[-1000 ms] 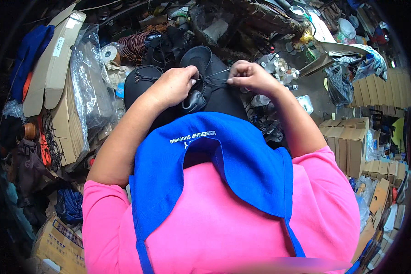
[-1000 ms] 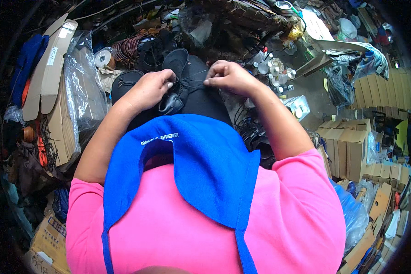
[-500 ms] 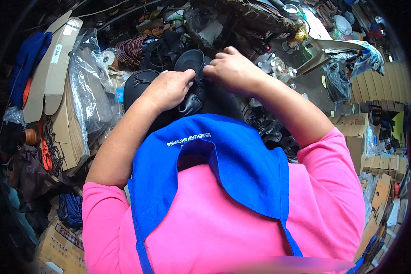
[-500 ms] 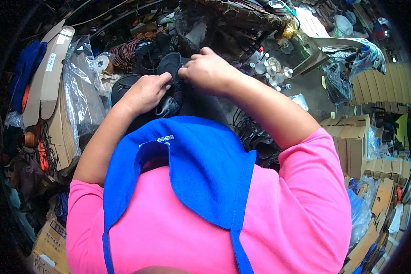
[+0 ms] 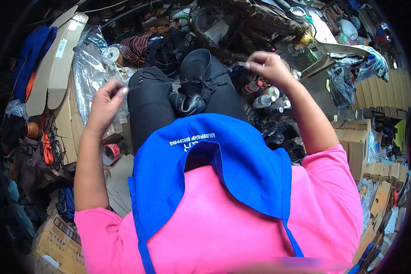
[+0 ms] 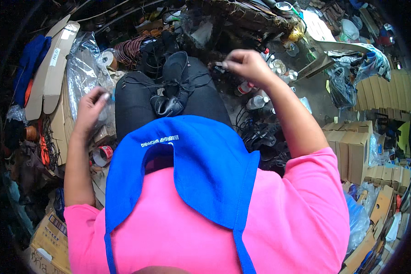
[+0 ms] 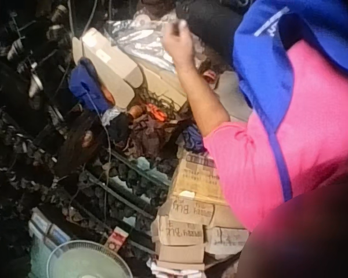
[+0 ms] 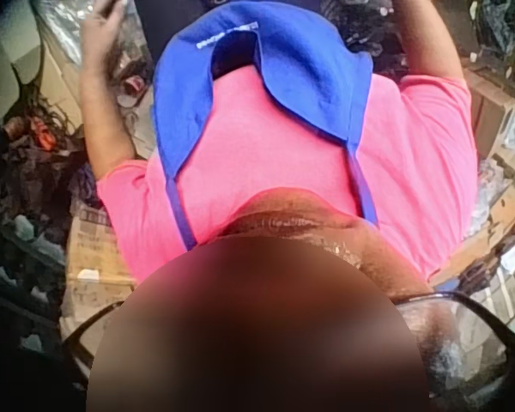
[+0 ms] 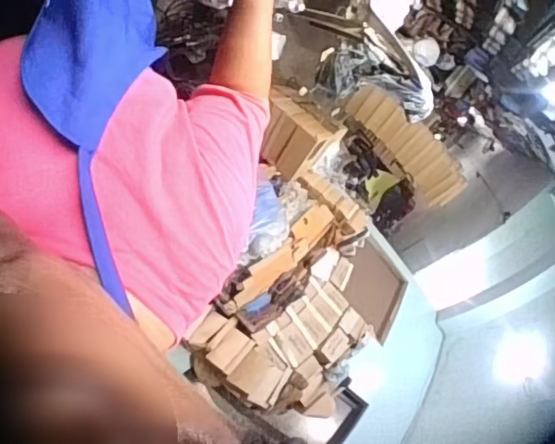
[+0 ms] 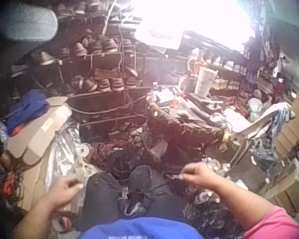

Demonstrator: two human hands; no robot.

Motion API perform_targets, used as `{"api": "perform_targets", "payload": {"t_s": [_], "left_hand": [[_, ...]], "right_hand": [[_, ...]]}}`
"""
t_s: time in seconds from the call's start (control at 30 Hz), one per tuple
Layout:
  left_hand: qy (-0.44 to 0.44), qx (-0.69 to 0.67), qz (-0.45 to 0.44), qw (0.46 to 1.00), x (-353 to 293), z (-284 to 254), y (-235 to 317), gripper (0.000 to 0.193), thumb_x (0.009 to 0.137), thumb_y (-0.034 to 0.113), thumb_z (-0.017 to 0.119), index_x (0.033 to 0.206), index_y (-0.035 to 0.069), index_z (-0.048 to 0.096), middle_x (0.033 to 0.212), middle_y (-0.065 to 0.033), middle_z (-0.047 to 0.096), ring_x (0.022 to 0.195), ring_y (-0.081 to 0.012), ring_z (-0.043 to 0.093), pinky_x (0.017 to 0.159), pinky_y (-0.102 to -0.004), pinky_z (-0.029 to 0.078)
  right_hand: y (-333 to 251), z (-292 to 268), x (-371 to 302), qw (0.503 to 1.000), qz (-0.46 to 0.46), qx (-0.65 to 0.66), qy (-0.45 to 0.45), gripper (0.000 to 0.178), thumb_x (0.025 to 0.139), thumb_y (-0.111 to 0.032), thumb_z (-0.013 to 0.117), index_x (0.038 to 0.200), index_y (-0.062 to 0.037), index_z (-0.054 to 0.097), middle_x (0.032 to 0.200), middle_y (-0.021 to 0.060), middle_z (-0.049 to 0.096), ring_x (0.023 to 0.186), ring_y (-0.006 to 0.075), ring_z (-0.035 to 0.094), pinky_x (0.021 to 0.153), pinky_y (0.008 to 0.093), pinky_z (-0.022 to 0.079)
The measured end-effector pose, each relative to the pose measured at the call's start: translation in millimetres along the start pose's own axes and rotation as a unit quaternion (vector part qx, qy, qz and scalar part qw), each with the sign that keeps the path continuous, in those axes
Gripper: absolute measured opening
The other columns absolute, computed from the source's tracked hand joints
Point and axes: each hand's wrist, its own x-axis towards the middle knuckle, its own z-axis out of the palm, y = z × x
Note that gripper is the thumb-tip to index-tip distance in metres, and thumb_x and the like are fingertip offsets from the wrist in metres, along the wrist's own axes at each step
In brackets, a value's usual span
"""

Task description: The recorder is stitching the upper part of a black shoe using a long black thread and a needle.

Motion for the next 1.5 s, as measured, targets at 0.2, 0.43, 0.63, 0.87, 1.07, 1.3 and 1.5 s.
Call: {"api": "perform_targets", "payload": {"t_s": [0.2,0.43,0.63,0.87,1.07,1.3,1.5], "left_hand": [[-0.053,-0.39,0.218,0.893,24,56,97,0.012,0.086,0.014,0.064,0.09,0.002,0.062,0.085,-0.0044,0.062,0.078,-0.014,0.06,0.074,-0.0263,0.048],[-0.081,0.197,0.229,0.95,1,40,59,0.011,0.08,0.005,0.064,0.087,0.0,0.059,0.079,-0.0113,0.058,0.076,-0.0227,0.059,0.068,-0.0328,0.046],[0.153,0.342,0.119,0.919,-38,-118,21,0.011,0.079,0.005,0.066,0.088,-0.001,0.063,0.079,-0.0102,0.059,0.07,-0.0209,0.058,0.066,-0.0299,0.046],[0.153,0.358,0.038,0.92,-62,-116,29,0.016,0.079,0.004,0.065,0.094,0.001,0.066,0.078,-0.0097,0.057,0.071,-0.0186,0.056,0.066,-0.0272,0.044],[0.021,0.184,0.133,0.974,-4,27,40,0.021,0.076,0.012,0.069,0.096,0.007,0.069,0.075,-0.0097,0.055,0.069,-0.0218,0.055,0.064,-0.0324,0.045],[-0.072,0.12,0.155,0.978,42,108,32,0.021,0.075,0.016,0.071,0.092,0.004,0.067,0.081,-0.0078,0.057,0.081,-0.021,0.059,0.075,-0.0302,0.047],[-0.254,-0.132,0.0,0.958,10,59,59,0.028,0.088,0.023,0.055,0.073,0.001,0.047,0.066,0.0004,0.04,0.067,-0.0079,0.04,0.06,-0.0263,0.035]], "right_hand": [[-79,58,27,0.873,-0.114,0.475,-0.011,0.024,0.09,-0.028,0.059,0.096,-0.0049,0.061,0.083,0.0026,0.062,0.075,0.0088,0.056,0.072,0.0242,0.045],[-24,53,-10,0.952,-0.266,-0.125,-0.081,0.02,0.093,-0.022,0.056,0.108,-0.0089,0.059,0.09,0.001,0.06,0.083,0.0089,0.057,0.072,0.028,0.048],[15,8,-41,0.993,-0.102,0.056,0.012,0.031,0.091,-0.012,0.057,0.122,-0.0111,0.058,0.094,-0.0014,0.063,0.077,0.0051,0.055,0.067,0.0237,0.047],[-19,19,-30,0.969,-0.156,-0.191,0.015,0.031,0.085,-0.019,0.063,0.115,-0.0126,0.062,0.093,0.0143,0.066,0.083,0.0253,0.063,0.074,0.0332,0.049],[-43,47,-6,0.978,-0.157,-0.118,0.065,0.028,0.086,-0.02,0.064,0.113,-0.0109,0.063,0.086,0.0116,0.067,0.074,0.0148,0.062,0.068,0.0294,0.049],[-67,74,15,0.986,-0.09,-0.128,0.058,0.036,0.08,-0.033,0.067,0.109,-0.0119,0.064,0.081,0.0177,0.065,0.076,0.0313,0.064,0.071,0.0373,0.05],[-42,80,27,0.995,-0.015,-0.075,0.063,0.043,0.076,-0.038,0.068,0.103,-0.006,0.061,0.077,0.0171,0.064,0.077,0.0319,0.064,0.07,0.0387,0.049]]}}
